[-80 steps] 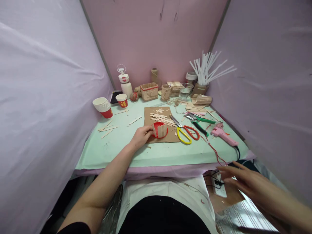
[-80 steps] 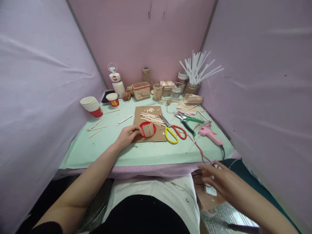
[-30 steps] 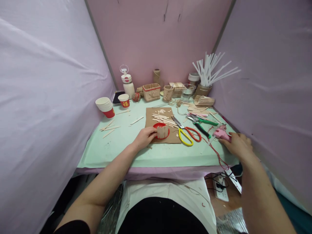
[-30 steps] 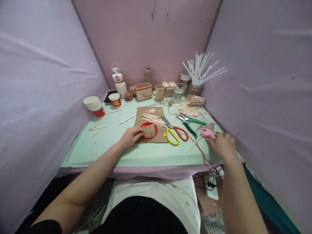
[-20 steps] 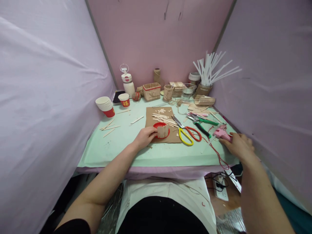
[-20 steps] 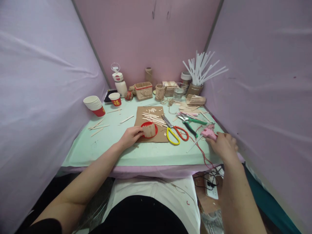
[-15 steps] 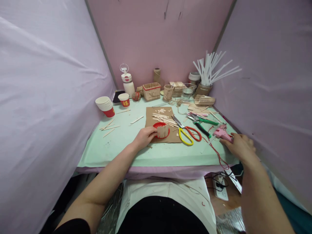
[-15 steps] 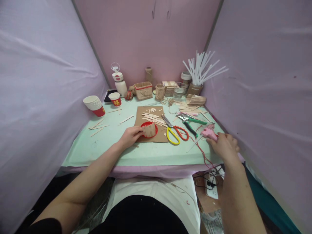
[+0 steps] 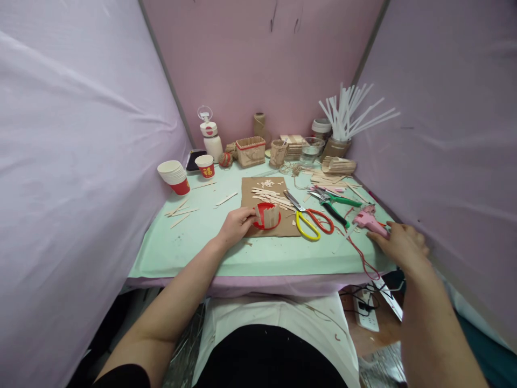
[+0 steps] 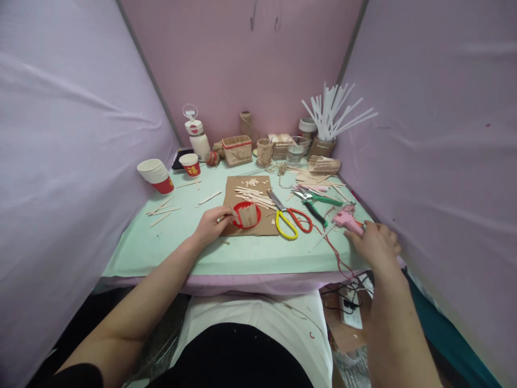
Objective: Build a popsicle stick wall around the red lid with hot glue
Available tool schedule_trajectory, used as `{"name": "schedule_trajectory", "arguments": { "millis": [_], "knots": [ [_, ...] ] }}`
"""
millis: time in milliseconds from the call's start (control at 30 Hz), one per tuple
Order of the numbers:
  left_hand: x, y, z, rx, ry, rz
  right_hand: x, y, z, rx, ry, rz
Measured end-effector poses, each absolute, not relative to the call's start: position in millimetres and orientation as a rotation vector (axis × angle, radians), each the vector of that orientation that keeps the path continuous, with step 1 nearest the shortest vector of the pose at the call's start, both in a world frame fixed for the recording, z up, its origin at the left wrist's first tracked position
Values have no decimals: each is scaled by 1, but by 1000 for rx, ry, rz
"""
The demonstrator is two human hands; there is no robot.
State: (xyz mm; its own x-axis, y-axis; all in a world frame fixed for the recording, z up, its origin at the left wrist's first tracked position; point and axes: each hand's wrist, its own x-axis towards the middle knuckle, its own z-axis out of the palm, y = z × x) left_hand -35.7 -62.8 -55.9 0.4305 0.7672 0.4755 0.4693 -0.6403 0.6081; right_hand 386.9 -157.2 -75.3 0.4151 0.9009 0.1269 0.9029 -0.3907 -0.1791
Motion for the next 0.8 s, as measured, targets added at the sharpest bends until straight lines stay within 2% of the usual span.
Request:
{"name": "schedule_trajectory", "arguments": {
  "millis": [133, 333, 567, 800],
  "knots": [
    [-36, -64, -53, 2290, 1044, 1037, 365, -164, -58, -2571, -1352, -66],
    [-35, -63, -56, 2313, 1025, 982, 307, -162, -42, -2065, -1575, -302],
    [-36, -60, -62, 2361, 981, 887, 227, -137, -54, -1498, -1938, 17],
    [-35, -62, -60, 2388, 1015, 871, 189, -113, -63, -1326, -1967, 340]
  ]
}}
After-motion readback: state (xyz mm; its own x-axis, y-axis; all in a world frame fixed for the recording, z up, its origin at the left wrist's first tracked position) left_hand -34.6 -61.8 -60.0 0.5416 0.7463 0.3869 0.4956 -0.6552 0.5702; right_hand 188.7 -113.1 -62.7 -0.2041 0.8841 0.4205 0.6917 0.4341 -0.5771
